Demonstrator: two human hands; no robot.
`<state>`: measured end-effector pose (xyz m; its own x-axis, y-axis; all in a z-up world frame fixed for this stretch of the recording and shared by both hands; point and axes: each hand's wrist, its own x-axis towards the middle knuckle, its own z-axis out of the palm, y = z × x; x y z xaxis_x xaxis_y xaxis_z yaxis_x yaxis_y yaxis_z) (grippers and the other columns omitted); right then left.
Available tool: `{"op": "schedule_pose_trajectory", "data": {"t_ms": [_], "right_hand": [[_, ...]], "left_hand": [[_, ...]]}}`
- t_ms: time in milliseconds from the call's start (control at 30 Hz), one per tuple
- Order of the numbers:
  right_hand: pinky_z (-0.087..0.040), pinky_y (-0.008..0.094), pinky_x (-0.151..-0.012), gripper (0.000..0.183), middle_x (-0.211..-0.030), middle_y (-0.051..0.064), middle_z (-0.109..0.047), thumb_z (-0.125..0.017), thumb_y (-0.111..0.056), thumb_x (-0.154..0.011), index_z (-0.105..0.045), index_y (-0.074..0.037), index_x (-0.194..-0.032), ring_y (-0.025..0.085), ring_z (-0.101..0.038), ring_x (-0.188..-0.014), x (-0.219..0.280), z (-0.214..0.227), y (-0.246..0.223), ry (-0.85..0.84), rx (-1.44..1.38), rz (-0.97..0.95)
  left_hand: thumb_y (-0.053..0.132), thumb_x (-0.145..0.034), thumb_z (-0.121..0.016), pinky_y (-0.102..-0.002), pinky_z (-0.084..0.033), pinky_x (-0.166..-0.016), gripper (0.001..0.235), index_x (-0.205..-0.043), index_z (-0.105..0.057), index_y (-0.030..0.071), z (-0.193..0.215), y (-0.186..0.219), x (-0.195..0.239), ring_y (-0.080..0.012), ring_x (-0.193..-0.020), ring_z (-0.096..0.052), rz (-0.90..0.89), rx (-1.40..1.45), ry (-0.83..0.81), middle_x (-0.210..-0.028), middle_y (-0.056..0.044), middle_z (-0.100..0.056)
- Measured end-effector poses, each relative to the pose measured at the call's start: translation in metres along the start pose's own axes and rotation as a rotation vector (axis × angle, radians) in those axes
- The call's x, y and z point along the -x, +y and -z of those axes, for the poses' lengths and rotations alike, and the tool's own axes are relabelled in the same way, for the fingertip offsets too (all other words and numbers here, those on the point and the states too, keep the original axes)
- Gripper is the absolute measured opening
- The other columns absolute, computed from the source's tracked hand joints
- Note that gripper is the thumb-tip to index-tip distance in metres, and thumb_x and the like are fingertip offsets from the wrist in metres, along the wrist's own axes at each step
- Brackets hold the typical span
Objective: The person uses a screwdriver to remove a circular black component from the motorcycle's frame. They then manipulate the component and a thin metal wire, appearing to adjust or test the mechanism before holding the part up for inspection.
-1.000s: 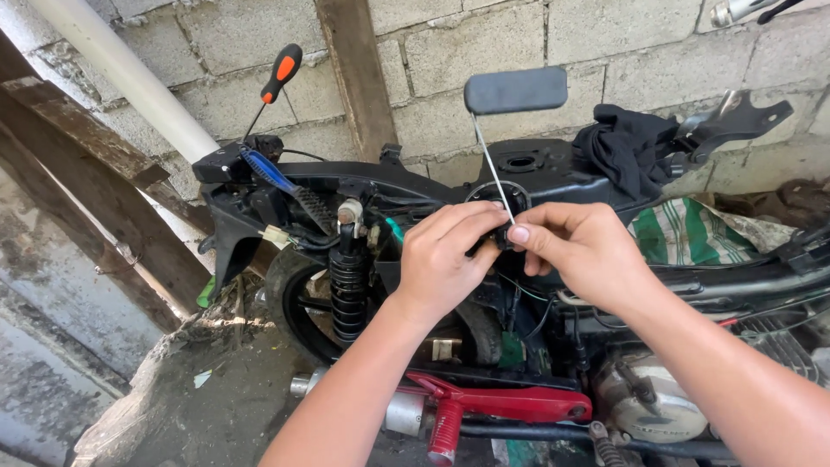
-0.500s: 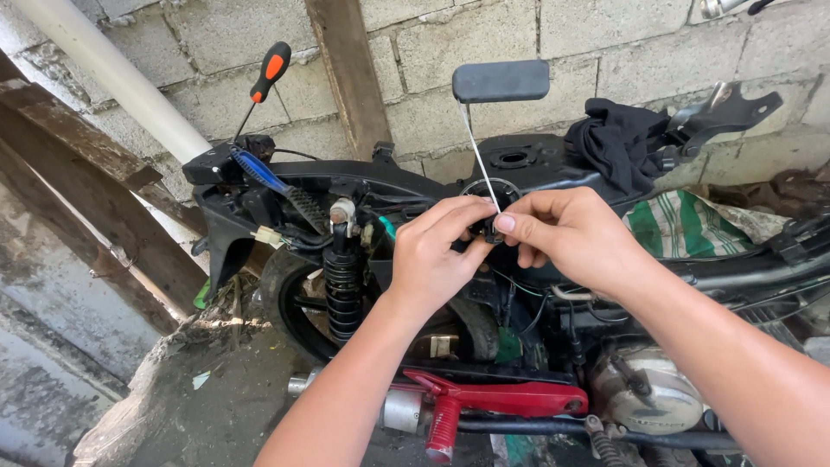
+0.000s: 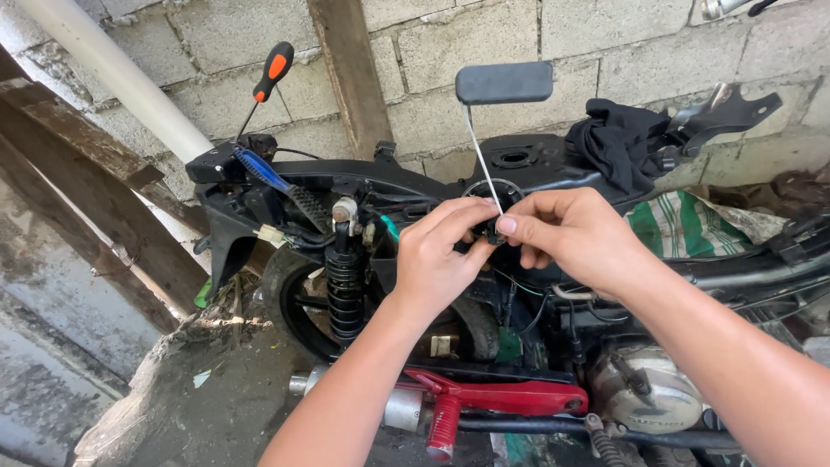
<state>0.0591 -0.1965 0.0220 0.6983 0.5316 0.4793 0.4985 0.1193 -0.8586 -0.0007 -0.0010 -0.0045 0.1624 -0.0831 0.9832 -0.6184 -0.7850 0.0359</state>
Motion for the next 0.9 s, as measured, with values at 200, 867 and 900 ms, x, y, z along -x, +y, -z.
{"op": "schedule_pose_trajectory", "data": {"t_ms": [200, 867, 900], "right_hand": [[-0.066, 0.034, -0.054, 0.022, -0.082, 0.021, -0.08, -0.086, -0.001, -0.089, -0.084, 0.011, -0.108, 0.022, -0.075, -0.058, 0.024, -0.011, 0.027, 0.033, -0.083, -0.021], [-0.069, 0.031, -0.072, 0.048, -0.102, 0.012, -0.081, -0.085, 0.008, -0.087, -0.075, -0.002, -0.133, 0.017, -0.072, -0.072, 0.084, -0.077, 0.073, 0.055, -0.313, -0.017], [-0.073, 0.035, -0.071, 0.046, -0.103, 0.016, -0.081, -0.079, 0.006, -0.092, -0.073, 0.0, -0.137, 0.021, -0.075, -0.073, 0.087, -0.078, 0.076, 0.065, -0.419, -0.045]], "left_hand": [[-0.007, -0.077, -0.092, -0.037, -0.071, -0.07, 0.034, -0.102, -0.087, 0.014, 0.001, 0.022, 0.018, -0.0247, -0.081, -0.083, -0.114, -0.042, 0.113, -0.109, -0.002, -0.086], [-0.002, -0.1, -0.078, -0.039, -0.065, -0.088, 0.02, -0.117, -0.075, 0.007, 0.013, 0.003, 0.099, -0.0298, -0.099, -0.075, -0.034, 0.001, 0.204, -0.118, -0.017, -0.073], [-0.007, -0.095, -0.079, -0.037, -0.062, -0.082, 0.026, -0.116, -0.074, 0.008, 0.012, 0.001, 0.101, -0.0284, -0.092, -0.071, -0.031, -0.041, 0.216, -0.11, -0.015, -0.069]]}}
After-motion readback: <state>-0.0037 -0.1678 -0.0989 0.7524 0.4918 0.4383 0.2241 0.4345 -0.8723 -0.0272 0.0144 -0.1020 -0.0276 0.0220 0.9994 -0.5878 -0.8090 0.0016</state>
